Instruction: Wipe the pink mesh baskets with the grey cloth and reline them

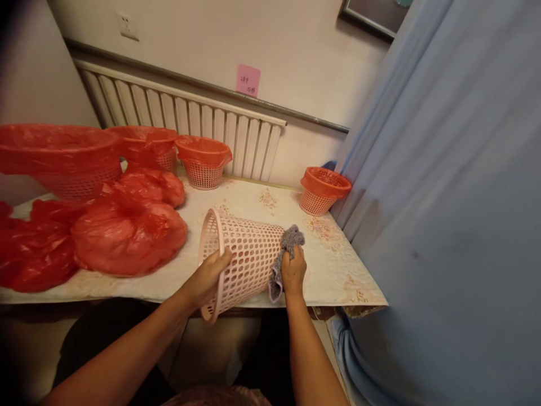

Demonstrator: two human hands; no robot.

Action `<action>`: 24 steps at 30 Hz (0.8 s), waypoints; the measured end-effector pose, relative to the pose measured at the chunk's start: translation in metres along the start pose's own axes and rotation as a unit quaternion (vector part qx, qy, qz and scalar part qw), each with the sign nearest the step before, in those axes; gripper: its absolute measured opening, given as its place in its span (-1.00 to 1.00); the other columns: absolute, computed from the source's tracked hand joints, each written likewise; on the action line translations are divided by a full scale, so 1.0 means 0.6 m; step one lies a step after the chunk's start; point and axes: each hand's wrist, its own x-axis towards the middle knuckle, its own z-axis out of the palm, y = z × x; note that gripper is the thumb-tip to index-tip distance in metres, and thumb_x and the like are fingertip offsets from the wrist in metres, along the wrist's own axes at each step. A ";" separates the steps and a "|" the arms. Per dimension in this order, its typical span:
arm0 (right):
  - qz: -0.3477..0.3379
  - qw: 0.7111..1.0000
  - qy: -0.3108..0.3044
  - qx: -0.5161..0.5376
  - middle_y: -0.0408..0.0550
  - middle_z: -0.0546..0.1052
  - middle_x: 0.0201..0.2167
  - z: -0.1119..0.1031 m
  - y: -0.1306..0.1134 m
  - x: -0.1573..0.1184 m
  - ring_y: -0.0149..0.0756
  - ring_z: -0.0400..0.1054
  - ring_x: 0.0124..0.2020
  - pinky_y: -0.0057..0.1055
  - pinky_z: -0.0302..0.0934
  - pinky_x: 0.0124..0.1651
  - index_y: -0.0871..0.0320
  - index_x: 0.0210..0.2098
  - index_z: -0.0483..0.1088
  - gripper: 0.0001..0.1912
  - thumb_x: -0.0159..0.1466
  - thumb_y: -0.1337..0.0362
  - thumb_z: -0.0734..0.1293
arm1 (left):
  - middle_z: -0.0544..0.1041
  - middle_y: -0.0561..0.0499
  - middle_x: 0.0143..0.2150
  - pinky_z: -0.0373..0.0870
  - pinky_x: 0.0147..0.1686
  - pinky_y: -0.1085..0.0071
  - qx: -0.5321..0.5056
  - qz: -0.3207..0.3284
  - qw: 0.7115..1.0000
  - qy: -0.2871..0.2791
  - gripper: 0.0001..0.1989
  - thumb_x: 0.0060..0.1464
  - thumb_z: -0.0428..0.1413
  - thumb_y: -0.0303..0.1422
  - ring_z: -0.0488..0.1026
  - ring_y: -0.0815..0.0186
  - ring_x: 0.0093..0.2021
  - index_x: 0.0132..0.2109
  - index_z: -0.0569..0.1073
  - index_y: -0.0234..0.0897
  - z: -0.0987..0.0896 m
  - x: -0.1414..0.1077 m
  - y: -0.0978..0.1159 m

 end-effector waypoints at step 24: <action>-0.260 0.959 -0.083 0.071 0.09 0.43 0.00 0.021 -0.163 -0.096 -0.07 0.14 0.19 0.00 0.02 0.22 0.18 -0.01 0.35 -0.63 0.20 0.37 0.17 | 0.58 -0.15 -0.12 0.31 0.06 0.18 0.033 -0.001 0.999 -0.017 -0.48 -0.04 0.22 -0.07 0.43 0.05 0.03 -0.04 0.46 -0.36 -0.035 -0.003 -0.023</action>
